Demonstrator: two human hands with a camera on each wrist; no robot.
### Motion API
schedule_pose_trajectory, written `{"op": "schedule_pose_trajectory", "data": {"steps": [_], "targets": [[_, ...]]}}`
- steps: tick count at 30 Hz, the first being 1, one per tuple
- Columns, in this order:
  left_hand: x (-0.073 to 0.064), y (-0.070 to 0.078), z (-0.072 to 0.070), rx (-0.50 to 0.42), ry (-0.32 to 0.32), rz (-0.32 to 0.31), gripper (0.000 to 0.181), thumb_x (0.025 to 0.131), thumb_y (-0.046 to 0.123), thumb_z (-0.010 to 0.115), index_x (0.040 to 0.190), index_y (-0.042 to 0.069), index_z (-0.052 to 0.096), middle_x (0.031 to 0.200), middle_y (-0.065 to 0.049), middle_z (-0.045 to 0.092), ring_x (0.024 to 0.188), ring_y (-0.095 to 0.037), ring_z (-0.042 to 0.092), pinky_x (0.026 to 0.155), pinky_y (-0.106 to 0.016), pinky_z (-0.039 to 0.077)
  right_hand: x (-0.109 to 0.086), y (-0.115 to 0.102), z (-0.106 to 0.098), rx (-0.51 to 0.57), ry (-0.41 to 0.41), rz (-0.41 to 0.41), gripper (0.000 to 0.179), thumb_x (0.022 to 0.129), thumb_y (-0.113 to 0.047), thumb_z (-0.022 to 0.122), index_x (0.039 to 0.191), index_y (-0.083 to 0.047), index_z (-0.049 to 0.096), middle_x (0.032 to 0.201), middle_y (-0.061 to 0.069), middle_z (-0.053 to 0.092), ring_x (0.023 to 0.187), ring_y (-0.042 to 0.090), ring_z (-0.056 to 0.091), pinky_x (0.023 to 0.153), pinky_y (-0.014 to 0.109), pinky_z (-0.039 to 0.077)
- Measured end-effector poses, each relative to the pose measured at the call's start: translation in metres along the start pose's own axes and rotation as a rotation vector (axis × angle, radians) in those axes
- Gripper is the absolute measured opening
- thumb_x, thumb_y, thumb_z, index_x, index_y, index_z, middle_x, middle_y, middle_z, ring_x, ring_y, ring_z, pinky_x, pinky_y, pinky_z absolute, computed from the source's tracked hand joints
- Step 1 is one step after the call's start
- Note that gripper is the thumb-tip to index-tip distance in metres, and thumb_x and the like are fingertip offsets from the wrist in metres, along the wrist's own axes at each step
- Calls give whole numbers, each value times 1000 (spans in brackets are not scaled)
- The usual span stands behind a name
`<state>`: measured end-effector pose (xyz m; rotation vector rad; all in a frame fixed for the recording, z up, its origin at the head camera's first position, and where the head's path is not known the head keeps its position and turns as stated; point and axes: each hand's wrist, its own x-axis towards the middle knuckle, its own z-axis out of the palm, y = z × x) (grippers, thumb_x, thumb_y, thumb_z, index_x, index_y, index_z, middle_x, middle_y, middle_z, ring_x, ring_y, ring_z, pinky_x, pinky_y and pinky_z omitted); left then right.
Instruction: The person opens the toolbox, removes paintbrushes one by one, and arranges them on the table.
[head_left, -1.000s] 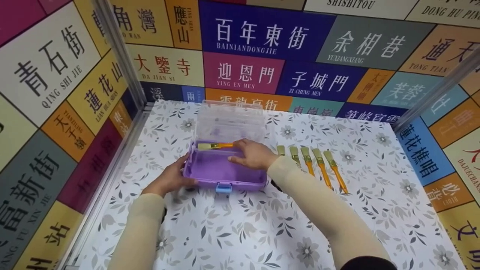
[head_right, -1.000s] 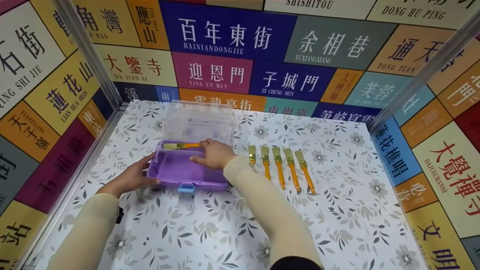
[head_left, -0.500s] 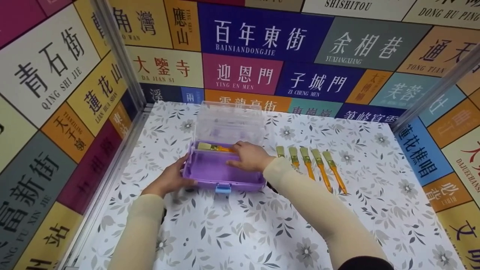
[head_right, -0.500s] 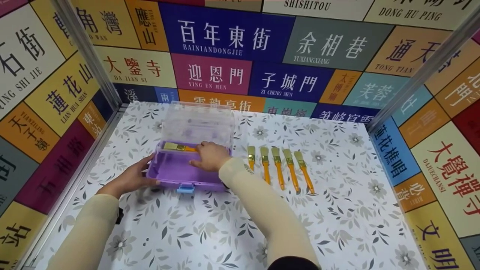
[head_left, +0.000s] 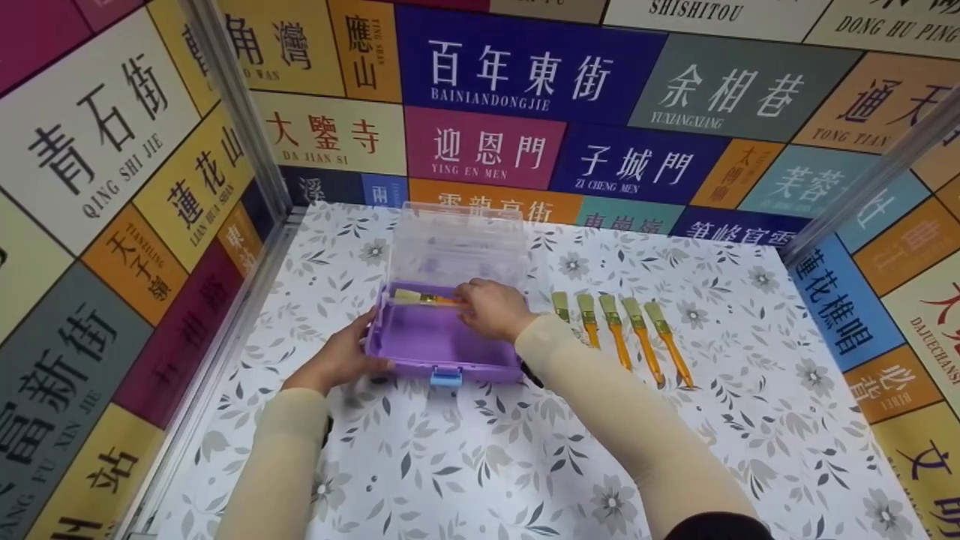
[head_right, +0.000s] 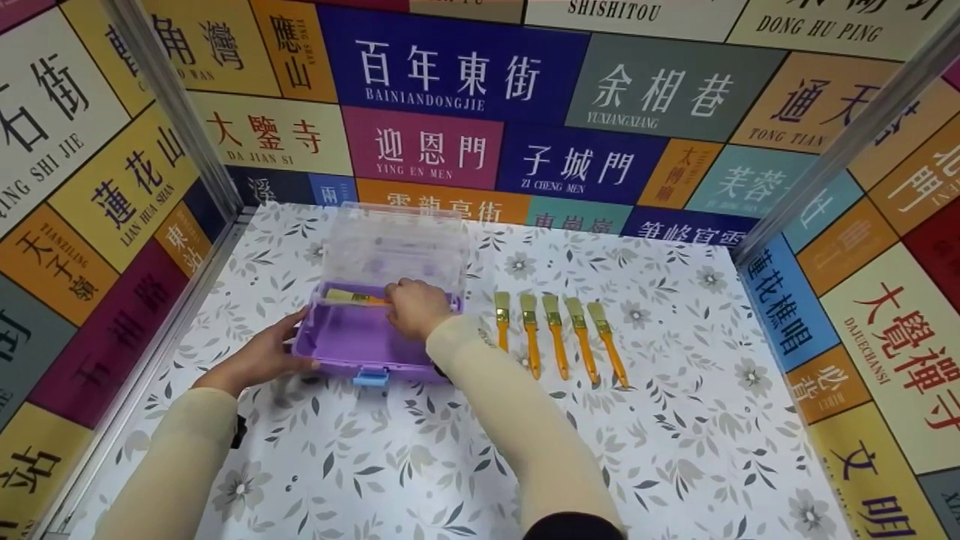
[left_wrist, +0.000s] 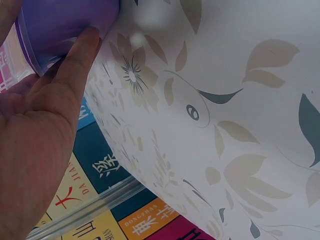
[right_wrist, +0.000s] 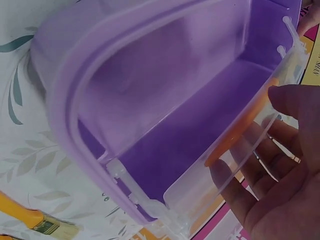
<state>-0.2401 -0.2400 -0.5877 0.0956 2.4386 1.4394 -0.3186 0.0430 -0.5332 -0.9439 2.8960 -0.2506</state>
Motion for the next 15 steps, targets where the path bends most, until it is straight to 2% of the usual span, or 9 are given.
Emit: {"op": "schedule_pose_trajectory", "data": {"steps": [7,15], "targets": [[0,0,0,0,-3,9,113,73,14,90,161,16,19,149,-26,42,128,-41,50,110,-50,36,1,-1,0,15,-5,40,34,93,-25,67,126,-14,67,110,3,64,101,23,62,85,41,54],[0,-1,-1,-7,-2,6,114,73,16,90,161,14,18,150,-27,40,128,-42,49,110,-50,36,2,0,-1,27,2,49,32,93,-21,68,125,-14,69,109,4,61,97,22,62,83,40,54]]}}
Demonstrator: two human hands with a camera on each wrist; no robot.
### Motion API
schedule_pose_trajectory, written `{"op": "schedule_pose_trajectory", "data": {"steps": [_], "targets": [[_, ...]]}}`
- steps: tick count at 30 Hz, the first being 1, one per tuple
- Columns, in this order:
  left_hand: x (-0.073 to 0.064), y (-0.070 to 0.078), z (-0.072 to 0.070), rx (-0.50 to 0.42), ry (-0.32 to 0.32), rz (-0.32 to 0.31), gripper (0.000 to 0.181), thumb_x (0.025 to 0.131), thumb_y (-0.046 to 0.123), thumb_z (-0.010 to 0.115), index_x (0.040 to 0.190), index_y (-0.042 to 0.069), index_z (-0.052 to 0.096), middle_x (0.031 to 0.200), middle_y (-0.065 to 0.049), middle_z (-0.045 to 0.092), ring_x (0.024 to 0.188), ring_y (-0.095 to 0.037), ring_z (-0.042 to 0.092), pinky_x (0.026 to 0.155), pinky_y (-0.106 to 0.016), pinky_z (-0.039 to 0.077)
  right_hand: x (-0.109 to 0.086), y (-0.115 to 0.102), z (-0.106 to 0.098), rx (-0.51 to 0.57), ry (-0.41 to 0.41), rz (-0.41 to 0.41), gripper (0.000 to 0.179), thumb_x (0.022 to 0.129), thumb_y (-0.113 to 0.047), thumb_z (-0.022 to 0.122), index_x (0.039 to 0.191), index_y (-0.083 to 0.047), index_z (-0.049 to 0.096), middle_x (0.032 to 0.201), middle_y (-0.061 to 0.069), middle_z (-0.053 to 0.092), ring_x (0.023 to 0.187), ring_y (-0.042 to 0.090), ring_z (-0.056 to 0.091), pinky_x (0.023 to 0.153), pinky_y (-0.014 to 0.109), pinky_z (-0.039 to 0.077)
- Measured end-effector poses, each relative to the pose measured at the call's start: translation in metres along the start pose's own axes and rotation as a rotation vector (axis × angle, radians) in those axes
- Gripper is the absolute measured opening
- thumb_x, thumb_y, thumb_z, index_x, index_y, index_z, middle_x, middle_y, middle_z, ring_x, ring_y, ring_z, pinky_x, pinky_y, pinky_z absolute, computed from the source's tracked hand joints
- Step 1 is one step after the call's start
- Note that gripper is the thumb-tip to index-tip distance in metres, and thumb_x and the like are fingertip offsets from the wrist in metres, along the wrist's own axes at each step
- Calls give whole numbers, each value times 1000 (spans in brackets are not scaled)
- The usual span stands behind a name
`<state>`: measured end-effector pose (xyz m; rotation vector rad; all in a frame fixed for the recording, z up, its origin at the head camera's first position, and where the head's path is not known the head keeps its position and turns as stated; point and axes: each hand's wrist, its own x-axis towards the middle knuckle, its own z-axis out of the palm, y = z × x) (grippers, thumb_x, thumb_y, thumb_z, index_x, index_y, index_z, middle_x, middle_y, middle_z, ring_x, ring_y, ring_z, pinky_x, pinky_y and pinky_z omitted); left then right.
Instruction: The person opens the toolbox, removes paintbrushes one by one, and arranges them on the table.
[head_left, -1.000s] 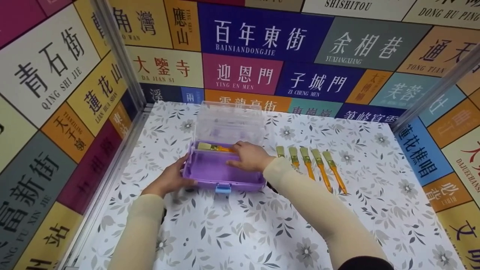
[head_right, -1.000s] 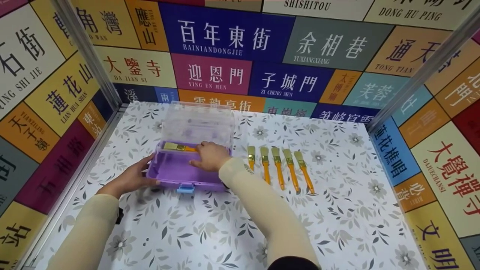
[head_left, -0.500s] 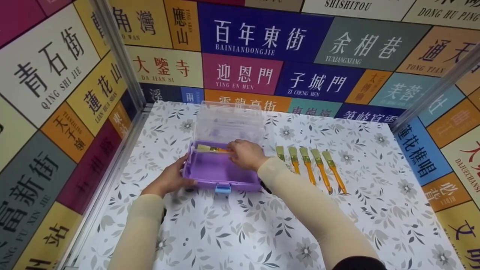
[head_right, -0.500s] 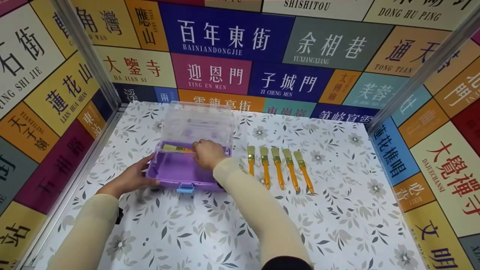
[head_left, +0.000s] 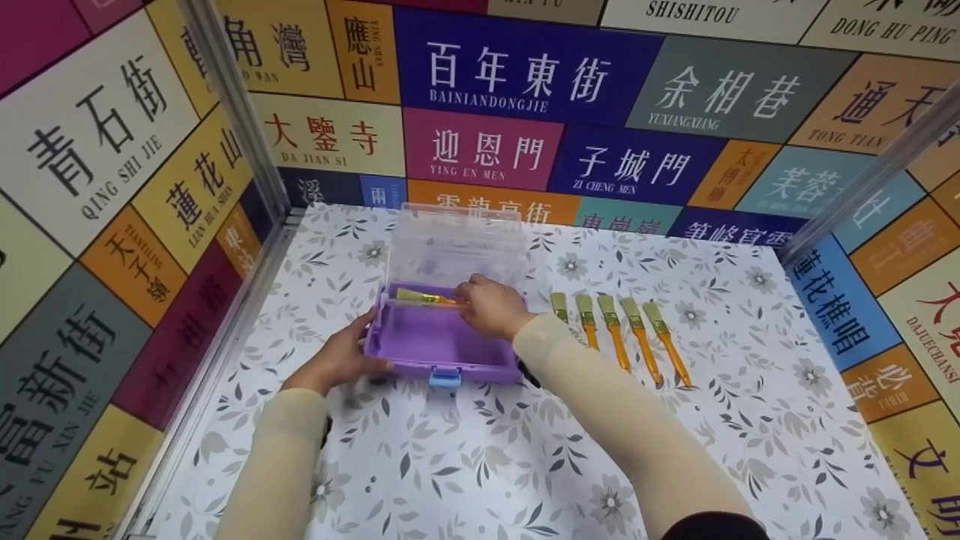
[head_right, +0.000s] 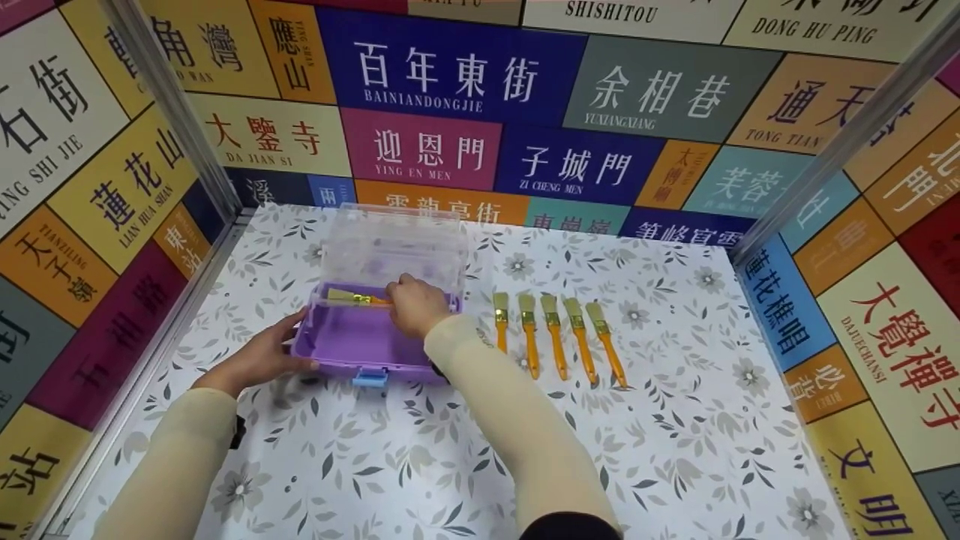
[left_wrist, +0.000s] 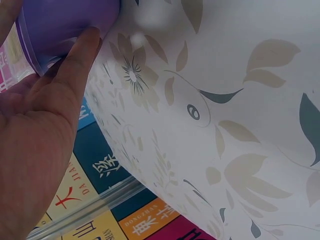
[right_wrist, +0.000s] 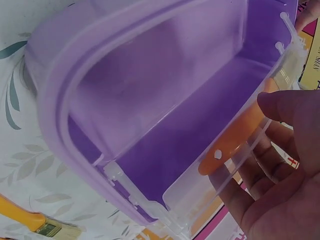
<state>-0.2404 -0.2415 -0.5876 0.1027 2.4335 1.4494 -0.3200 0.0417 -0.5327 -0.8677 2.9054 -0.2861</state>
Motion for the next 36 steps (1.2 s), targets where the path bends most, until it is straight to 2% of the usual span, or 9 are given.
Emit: {"op": "schedule_pose_trajectory", "data": {"steps": [7,14,21,27,32,36], "targets": [[0,0,1,-31,-11,22,110,75,11,87,160,11,17,149,-29,39,126,-43,51,109,-48,38,-2,0,1,-17,18,-10,26,93,-20,64,118,-18,72,103,1,64,94,20,63,79,38,54],[-2,-1,1,-32,-9,30,109,76,11,87,160,8,18,151,-29,37,129,-43,49,111,-49,35,-3,-4,0,-32,29,-15,25,96,-21,62,118,-19,73,100,2,65,92,23,65,77,43,55],[-2,0,0,-31,-8,12,111,74,14,88,160,12,18,150,-28,39,130,-42,47,113,-49,32,-3,-7,-3,-51,42,11,23,96,-21,62,114,-19,76,96,3,63,86,22,64,72,41,55],[-2,1,1,-3,-4,3,113,73,15,89,161,14,18,149,-27,41,129,-41,49,112,-50,33,-2,-7,-4,-39,43,34,20,97,-26,62,109,-19,76,96,2,71,89,22,67,74,43,56],[-2,1,1,12,-7,11,113,74,16,89,161,12,17,149,-28,40,130,-41,47,112,-51,33,-3,-5,-4,-29,60,25,18,96,-20,65,110,-19,76,97,1,71,90,22,67,75,43,56],[-2,1,0,24,-5,16,111,75,16,88,160,10,17,149,-29,39,131,-42,46,112,-51,33,-3,-4,-6,-42,83,13,25,92,-10,66,112,-21,76,101,-1,72,93,20,67,76,42,56]]}}
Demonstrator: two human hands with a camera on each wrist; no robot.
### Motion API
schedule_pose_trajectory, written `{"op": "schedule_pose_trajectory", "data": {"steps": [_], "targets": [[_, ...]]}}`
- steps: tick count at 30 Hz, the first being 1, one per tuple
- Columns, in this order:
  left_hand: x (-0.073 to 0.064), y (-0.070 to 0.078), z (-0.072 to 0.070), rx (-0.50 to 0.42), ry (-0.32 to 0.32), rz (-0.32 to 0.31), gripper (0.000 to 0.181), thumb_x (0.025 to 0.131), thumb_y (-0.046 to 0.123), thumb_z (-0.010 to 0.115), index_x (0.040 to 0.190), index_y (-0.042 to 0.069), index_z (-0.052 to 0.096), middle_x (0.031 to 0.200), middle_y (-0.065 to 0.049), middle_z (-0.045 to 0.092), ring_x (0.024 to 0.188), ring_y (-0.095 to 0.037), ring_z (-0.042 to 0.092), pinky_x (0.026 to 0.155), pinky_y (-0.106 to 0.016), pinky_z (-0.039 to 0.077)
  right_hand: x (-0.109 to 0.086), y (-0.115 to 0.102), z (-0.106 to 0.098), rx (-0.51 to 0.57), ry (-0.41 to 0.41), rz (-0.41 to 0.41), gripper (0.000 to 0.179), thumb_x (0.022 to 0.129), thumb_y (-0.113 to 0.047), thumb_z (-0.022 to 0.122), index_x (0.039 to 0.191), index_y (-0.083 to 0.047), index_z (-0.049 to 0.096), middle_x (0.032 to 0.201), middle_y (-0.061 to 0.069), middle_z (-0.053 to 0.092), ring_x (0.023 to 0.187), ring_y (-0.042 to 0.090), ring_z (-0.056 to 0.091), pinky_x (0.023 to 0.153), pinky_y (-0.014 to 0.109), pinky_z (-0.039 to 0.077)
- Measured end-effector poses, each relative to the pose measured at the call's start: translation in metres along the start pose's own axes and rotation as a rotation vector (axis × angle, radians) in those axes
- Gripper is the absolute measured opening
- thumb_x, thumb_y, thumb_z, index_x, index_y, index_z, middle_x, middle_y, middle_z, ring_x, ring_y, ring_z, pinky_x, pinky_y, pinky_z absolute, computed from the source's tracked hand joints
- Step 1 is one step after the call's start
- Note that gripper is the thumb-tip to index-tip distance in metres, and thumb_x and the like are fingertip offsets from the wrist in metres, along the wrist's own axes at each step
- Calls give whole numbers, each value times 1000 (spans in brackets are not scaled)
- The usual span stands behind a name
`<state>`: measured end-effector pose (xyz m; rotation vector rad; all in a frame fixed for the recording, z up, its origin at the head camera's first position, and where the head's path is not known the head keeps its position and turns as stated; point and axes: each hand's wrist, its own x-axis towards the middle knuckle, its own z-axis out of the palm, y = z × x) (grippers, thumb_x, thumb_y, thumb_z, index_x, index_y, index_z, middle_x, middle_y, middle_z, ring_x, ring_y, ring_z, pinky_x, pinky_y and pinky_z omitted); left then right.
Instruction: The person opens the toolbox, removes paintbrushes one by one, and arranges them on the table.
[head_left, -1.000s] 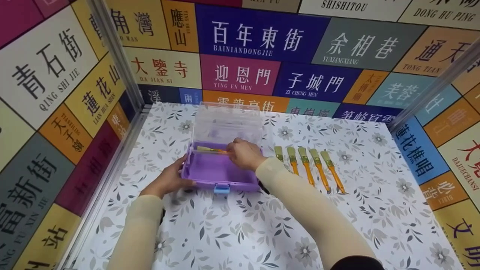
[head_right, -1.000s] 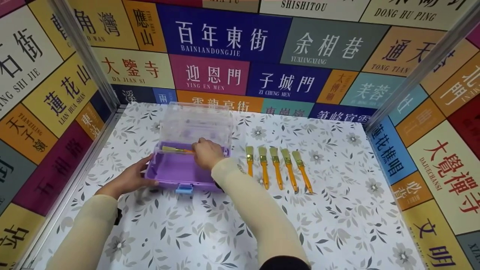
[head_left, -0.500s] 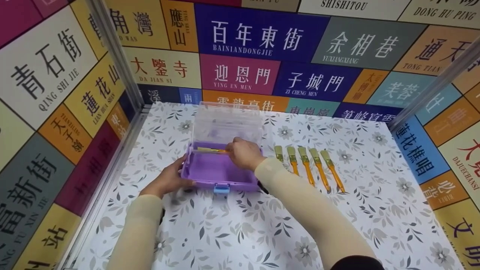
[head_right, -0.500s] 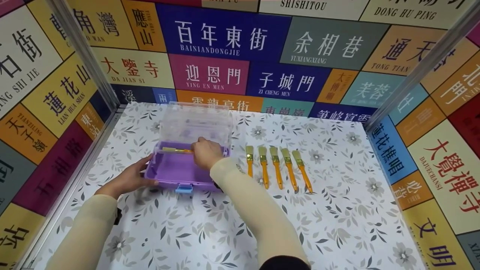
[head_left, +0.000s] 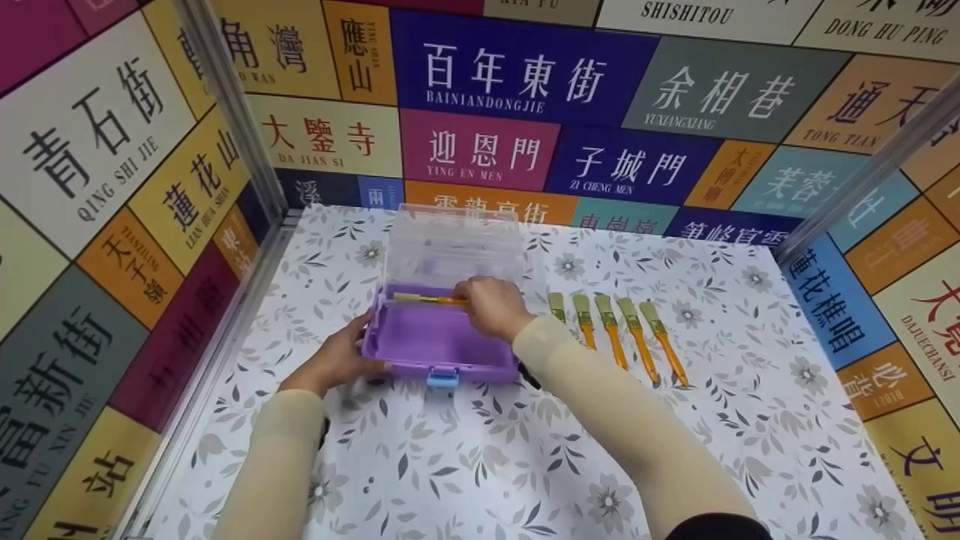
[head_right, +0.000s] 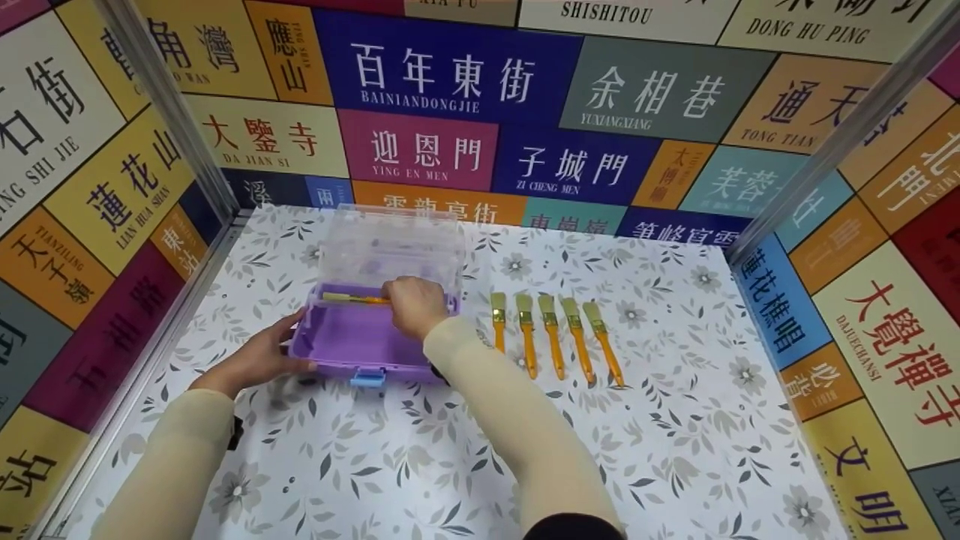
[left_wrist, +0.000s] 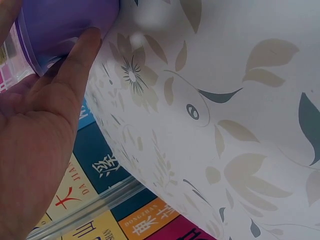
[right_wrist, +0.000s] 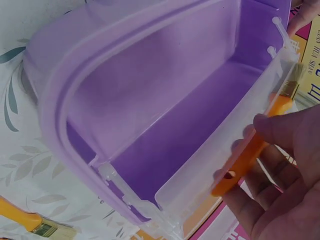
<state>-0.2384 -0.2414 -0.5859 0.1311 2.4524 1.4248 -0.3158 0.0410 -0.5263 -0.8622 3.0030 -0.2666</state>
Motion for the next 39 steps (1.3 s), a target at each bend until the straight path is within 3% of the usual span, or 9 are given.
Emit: {"op": "schedule_pose_trajectory", "data": {"steps": [10,19,28,33,39], "targets": [[0,1,1,5,1,-9,112,74,16,89,160,10,18,151,-29,37,134,-43,43,113,-52,31,-9,4,-7,-62,-11,-19,40,86,0,64,119,-22,74,107,-1,71,95,20,67,77,41,57],[0,4,2,-9,-13,-12,112,76,16,88,161,13,16,151,-29,37,130,-43,47,112,-52,33,-35,15,-29,-72,36,-93,46,87,6,62,123,-21,72,110,0,70,93,21,68,73,39,58],[0,4,0,-26,-17,-8,112,76,19,88,161,12,16,150,-29,39,129,-44,48,111,-52,34,-86,37,-48,-17,100,-139,41,89,4,66,122,-18,72,103,1,69,89,21,68,71,38,58],[1,2,0,-7,-15,1,110,77,19,88,161,11,17,148,-29,40,126,-43,51,110,-51,36,-123,55,-53,8,98,-134,39,90,4,67,122,-16,71,105,1,68,89,20,67,70,37,58],[1,0,0,19,-13,-14,110,78,20,87,161,12,15,151,-28,37,130,-43,47,111,-52,34,-169,77,-60,-9,164,-124,39,88,3,70,121,-18,71,105,1,68,85,21,67,64,38,57]]}}
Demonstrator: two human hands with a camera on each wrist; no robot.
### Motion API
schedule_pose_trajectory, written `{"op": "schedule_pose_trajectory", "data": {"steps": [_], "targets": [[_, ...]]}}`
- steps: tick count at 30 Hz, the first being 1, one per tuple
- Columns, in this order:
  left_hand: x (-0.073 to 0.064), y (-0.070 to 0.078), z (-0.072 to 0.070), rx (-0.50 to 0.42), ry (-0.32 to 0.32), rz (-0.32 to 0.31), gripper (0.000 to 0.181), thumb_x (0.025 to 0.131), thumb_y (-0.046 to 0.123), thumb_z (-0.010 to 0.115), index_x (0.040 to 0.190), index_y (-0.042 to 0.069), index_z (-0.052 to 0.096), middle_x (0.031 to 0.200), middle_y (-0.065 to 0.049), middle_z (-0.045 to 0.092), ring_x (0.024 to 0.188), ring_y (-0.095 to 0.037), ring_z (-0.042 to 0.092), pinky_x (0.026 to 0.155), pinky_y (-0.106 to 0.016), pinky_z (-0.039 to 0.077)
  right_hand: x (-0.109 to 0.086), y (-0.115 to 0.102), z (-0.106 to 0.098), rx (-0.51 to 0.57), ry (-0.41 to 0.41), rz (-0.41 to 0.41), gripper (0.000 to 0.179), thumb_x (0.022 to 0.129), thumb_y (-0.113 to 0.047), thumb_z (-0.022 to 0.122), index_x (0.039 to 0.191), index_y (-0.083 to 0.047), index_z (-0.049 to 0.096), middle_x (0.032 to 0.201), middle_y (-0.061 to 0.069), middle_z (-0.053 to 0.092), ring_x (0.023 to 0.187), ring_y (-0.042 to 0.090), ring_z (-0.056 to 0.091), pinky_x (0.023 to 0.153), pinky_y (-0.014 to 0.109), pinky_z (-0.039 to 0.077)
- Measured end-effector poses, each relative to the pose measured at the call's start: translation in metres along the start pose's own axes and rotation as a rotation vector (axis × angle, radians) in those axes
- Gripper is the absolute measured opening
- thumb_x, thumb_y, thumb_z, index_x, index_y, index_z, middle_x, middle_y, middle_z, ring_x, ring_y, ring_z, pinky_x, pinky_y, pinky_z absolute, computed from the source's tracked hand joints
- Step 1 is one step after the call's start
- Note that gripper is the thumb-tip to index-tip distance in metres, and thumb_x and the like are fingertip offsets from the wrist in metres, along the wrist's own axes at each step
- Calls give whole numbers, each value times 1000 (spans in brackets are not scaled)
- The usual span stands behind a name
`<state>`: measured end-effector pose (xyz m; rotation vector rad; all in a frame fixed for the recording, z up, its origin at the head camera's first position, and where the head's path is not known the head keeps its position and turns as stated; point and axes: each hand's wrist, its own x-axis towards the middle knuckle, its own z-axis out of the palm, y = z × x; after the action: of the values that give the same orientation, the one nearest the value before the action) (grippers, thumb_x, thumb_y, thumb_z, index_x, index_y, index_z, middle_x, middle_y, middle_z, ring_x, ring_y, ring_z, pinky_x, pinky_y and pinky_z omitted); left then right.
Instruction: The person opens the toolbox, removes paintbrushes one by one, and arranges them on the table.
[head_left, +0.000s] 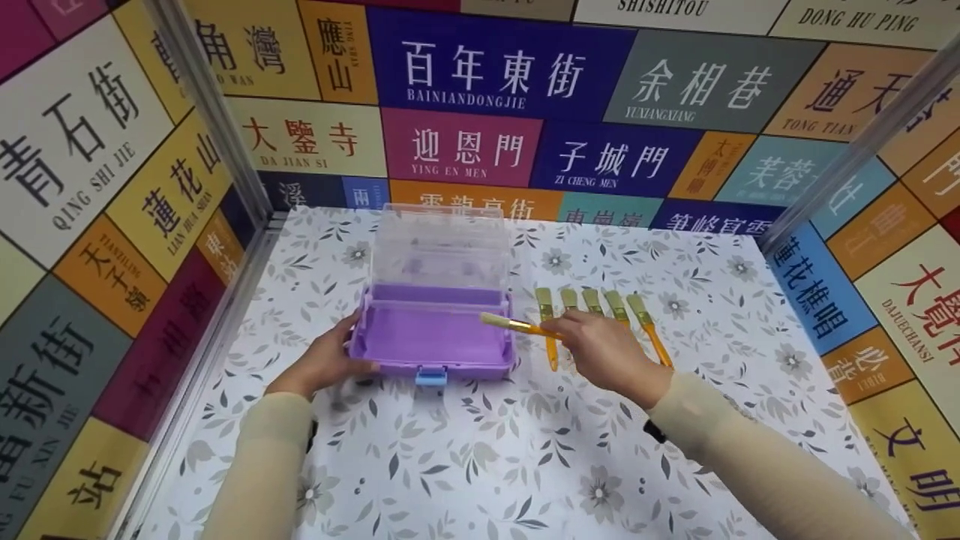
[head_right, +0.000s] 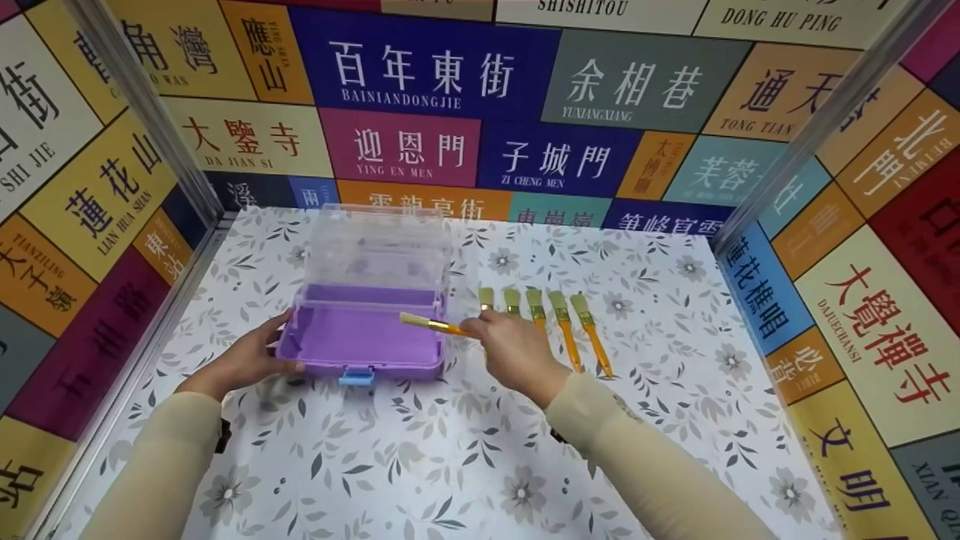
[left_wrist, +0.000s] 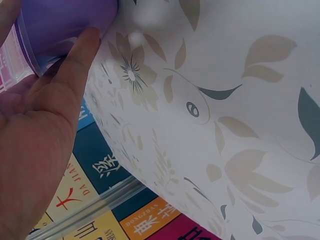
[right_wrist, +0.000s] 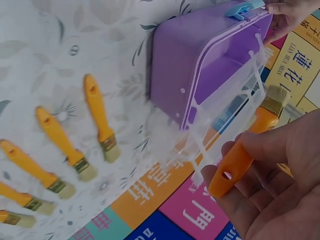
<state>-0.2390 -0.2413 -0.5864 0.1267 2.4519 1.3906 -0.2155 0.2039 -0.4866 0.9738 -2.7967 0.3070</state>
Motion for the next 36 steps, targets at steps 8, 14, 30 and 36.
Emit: {"op": "schedule_pose_trajectory", "data": {"steps": [8,14,30,36], "targets": [[-1,1,1,-15,1,-9,112,77,18,87,161,12,14,153,-28,34,132,-45,44,112,-53,32,-57,18,-11,10,3,79,43,85,6,72,121,-18,71,102,-1,67,79,21,67,60,37,56],[-1,2,1,-3,1,-18,111,77,19,87,161,14,14,153,-27,35,132,-45,44,112,-54,33,-95,29,-10,27,-14,167,39,88,3,71,122,-15,70,105,1,68,77,23,67,57,38,53],[0,0,1,-11,-10,17,112,77,15,87,161,10,13,150,-31,37,129,-47,47,109,-53,37,-137,55,-1,139,-91,430,36,90,-3,71,125,-11,70,113,10,69,91,28,67,72,47,55],[-1,1,0,18,-11,0,112,77,20,88,161,12,14,150,-29,38,130,-46,46,109,-53,36,-142,71,1,212,-71,475,37,89,4,68,125,-6,69,108,12,70,89,28,68,71,46,56]]}}
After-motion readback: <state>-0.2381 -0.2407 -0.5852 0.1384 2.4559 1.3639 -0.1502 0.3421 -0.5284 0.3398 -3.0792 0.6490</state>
